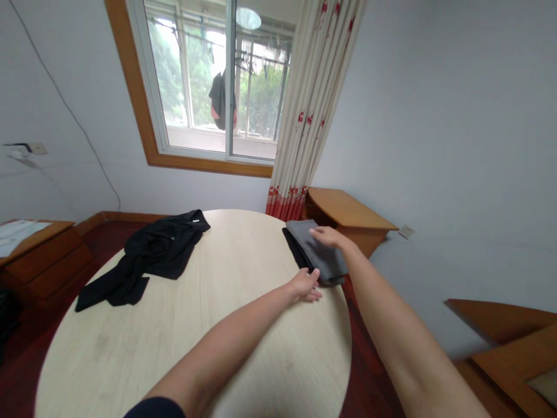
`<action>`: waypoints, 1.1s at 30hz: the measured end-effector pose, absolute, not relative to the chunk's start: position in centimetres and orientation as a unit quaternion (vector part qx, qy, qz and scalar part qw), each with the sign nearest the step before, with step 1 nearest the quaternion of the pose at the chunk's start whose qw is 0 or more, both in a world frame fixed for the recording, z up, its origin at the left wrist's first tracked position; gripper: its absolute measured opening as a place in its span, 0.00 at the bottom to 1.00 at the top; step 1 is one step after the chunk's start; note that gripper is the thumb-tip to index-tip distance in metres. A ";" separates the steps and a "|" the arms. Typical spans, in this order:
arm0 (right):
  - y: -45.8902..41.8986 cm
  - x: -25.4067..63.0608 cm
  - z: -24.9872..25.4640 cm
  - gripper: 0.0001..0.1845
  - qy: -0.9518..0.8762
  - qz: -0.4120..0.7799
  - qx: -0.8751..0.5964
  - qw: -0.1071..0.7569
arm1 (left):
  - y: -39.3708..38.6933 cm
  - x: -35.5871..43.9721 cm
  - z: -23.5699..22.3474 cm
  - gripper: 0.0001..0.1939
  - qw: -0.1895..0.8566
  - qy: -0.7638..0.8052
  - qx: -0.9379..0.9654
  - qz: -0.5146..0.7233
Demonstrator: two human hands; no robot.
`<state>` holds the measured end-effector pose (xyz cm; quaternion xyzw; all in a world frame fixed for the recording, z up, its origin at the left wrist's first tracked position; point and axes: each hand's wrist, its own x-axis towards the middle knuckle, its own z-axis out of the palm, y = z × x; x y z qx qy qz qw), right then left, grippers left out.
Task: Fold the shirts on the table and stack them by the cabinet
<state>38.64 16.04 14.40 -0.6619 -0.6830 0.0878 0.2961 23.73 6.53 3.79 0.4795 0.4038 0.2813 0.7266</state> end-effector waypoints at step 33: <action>7.0 20.2 -1.9 0.18 -0.750 0.218 -0.509 0.364 | 7.6 -6.0 3.6 0.12 0.113 0.685 0.704 0.151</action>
